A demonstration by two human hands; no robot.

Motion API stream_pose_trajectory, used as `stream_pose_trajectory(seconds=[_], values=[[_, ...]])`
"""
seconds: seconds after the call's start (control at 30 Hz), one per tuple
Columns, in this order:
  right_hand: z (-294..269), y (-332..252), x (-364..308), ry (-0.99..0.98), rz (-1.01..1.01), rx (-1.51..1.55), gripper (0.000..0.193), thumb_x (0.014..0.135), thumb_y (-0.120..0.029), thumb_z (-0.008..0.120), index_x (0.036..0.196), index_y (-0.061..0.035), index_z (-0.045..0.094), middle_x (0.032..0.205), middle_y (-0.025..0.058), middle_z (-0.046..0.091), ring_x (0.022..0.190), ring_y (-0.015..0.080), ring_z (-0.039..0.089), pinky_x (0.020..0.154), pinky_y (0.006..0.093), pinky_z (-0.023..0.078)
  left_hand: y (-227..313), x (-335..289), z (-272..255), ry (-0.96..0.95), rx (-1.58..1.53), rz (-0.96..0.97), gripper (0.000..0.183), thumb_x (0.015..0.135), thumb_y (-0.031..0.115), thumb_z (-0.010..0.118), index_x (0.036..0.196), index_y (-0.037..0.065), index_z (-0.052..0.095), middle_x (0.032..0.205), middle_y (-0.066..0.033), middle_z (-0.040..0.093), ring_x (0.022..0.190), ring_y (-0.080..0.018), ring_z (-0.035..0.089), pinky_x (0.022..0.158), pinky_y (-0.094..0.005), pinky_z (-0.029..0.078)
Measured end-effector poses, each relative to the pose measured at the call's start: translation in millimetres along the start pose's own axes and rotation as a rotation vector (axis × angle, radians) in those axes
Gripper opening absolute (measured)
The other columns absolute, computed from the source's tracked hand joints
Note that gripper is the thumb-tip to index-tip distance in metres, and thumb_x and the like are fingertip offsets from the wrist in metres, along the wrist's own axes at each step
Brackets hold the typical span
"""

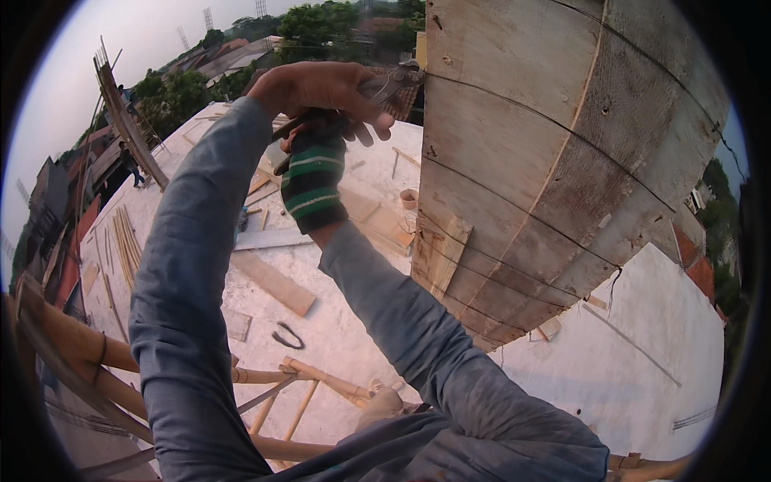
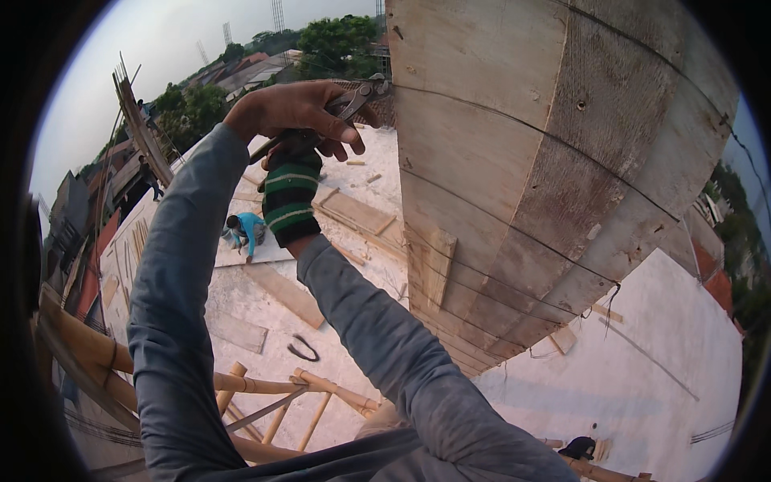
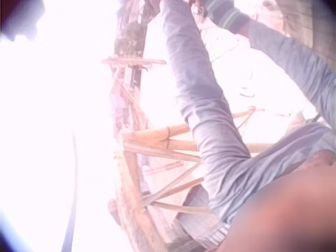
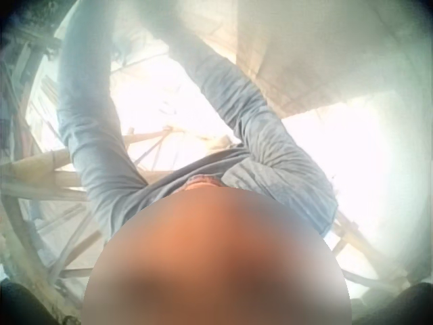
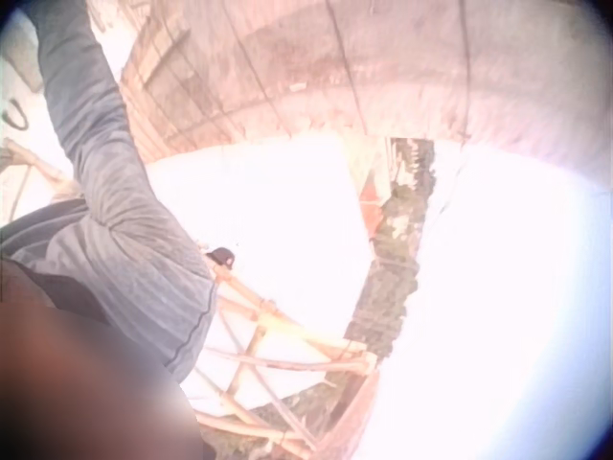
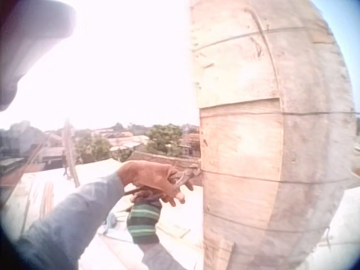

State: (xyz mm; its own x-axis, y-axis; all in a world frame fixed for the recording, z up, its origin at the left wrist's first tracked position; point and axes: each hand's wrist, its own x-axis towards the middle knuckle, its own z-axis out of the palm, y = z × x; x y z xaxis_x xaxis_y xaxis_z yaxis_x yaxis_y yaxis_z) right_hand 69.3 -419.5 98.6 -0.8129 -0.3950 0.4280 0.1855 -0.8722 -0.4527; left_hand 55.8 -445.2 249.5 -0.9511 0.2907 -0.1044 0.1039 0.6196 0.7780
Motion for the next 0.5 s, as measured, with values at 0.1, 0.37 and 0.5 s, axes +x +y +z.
stream_pose_trajectory(seconds=[0.1, 0.37, 0.5], values=[[-15, -3, 6, -0.107, -0.051, 0.015, 0.01, 0.086, -0.001, 0.066, 0.092, -0.0051, 0.06, 0.086, 0.0036, 0.063, 0.078, 0.0162, 0.061, 0.071, 0.0306, 0.05, 4, 9, -2, -0.015, 0.103, -0.113, 0.037, 0.087, 0.026, 0.083, 0.106, 0.0, 0.064, 0.085, -0.0082, 0.073, 0.069, -0.0135, 0.069, 0.064, -0.0309, 0.056], [-37, -2, 13, -0.194, -0.083, -0.279, 0.035, 0.09, -0.005, 0.065, 0.124, -0.0043, 0.056, 0.118, 0.0049, 0.061, 0.103, 0.0151, 0.058, 0.092, 0.0318, 0.048, -21, 15, 24, 0.864, 0.966, 0.369, 0.025, 0.091, 0.018, 0.07, 0.115, 0.012, 0.07, 0.077, -0.0112, 0.072, 0.065, -0.029, 0.069, 0.059, -0.04, 0.054], [-52, -32, 6, 0.026, -0.08, -0.062, 0.046, 0.098, -0.017, 0.062, 0.142, -0.0072, 0.051, 0.14, 0.0061, 0.054, 0.13, 0.0179, 0.052, 0.111, 0.0368, 0.042, -32, 23, 34, 0.914, 1.042, 0.134, 0.021, 0.091, 0.016, 0.069, 0.111, 0.012, 0.065, 0.09, -0.009, 0.073, 0.078, -0.0287, 0.072, 0.063, -0.0434, 0.054]])
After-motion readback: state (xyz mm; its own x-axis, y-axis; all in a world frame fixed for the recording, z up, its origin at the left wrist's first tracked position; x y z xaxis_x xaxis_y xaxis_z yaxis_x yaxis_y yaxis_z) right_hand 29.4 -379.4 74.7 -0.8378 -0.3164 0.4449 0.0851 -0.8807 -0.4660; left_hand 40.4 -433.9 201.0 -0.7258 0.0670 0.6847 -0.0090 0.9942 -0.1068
